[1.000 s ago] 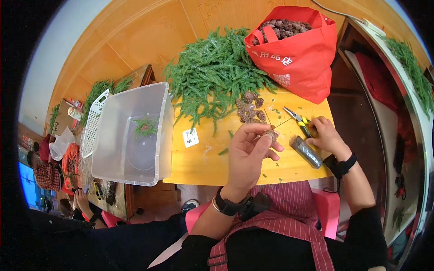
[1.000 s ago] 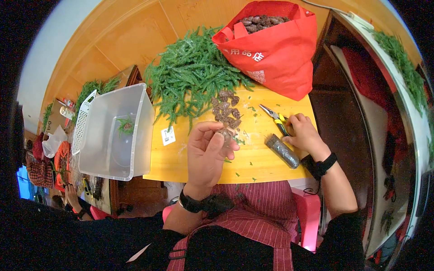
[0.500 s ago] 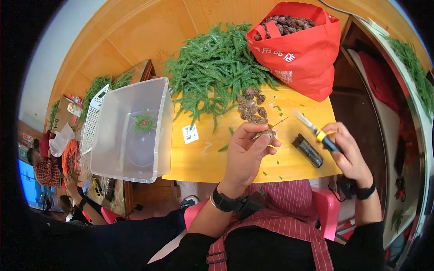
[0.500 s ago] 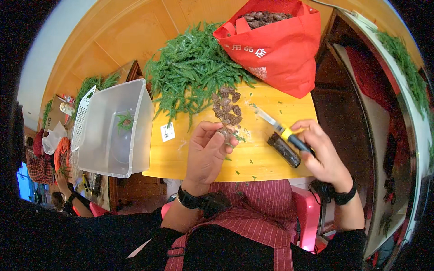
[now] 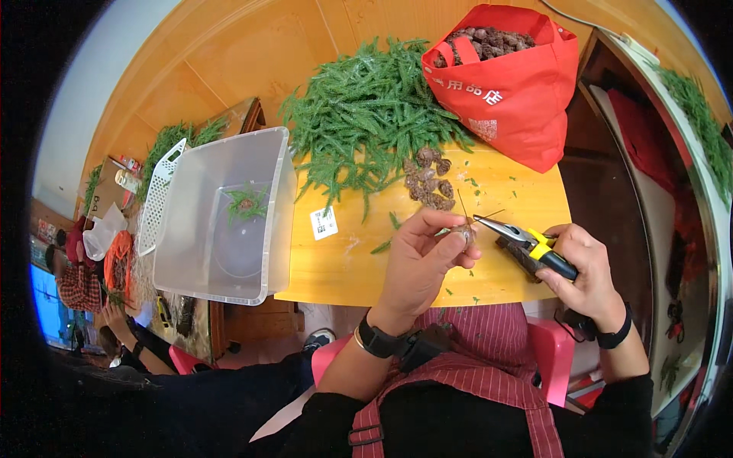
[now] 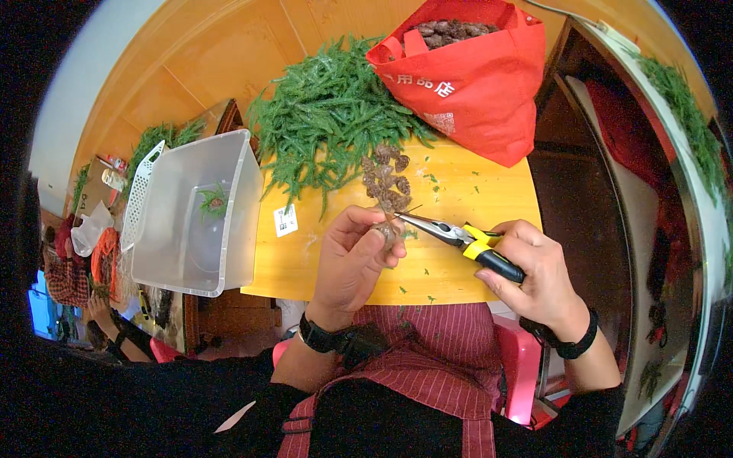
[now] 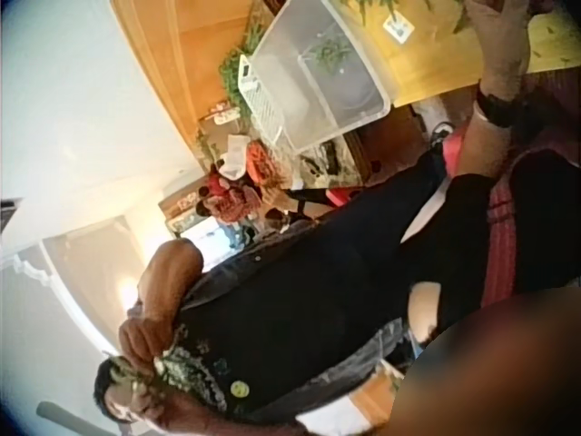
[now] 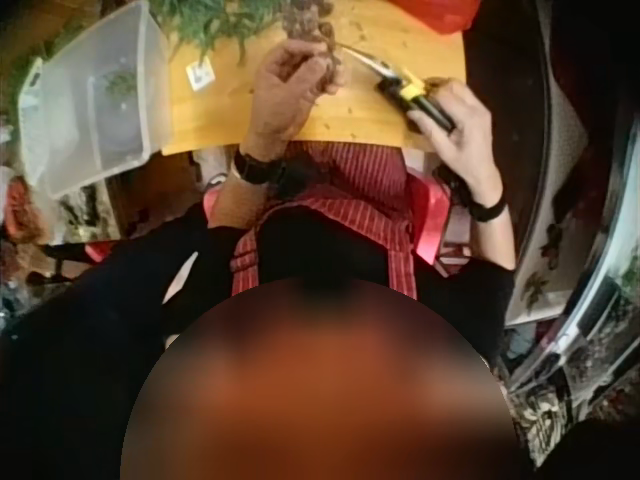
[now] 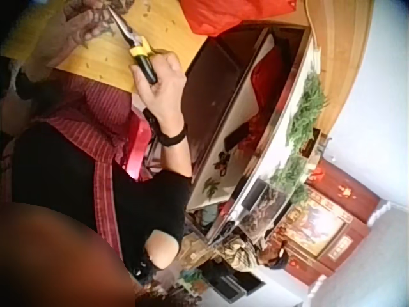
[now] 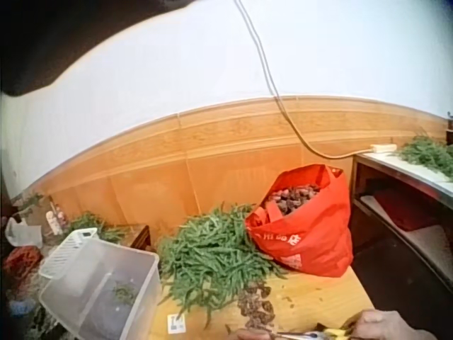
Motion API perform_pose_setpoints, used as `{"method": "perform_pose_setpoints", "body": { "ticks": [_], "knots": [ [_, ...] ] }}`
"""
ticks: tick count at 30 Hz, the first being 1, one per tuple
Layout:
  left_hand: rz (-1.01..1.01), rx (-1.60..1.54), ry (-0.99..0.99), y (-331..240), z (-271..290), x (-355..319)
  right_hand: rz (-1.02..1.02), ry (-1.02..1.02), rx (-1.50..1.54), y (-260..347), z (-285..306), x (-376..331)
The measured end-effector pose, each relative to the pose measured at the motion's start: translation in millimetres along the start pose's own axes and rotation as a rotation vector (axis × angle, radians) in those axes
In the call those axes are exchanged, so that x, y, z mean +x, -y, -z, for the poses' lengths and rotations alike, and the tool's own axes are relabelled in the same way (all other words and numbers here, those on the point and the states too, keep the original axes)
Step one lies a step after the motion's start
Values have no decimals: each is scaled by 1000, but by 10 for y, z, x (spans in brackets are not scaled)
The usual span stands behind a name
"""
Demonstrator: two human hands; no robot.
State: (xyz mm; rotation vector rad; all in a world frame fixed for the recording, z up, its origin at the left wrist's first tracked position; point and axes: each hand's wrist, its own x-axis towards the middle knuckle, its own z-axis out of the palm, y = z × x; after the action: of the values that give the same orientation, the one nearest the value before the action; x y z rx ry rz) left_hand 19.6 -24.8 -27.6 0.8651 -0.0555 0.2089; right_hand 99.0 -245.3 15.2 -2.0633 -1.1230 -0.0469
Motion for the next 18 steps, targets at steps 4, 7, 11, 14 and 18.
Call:
{"method": "perform_pose_setpoints", "body": {
  "ticks": [4, 7, 11, 14, 18],
  "knots": [
    [30, -57, 5, 6, -1, 19, 16, 13, -23, -44, 23, -12],
    [36, -54, -22, -16, -32, 23, 6, 16, -19, -61, 40, -8],
    [40, -17, -25, -24, -30, 12, 98, 52, -32, -51, 46, 35],
    [27, 5, -42, -54, -57, 11, 113, 49, -57, -27, 52, 45],
    [19, 15, -5, -52, -40, 13, 132, 45, -66, -41, 54, 51]
  ]
}}
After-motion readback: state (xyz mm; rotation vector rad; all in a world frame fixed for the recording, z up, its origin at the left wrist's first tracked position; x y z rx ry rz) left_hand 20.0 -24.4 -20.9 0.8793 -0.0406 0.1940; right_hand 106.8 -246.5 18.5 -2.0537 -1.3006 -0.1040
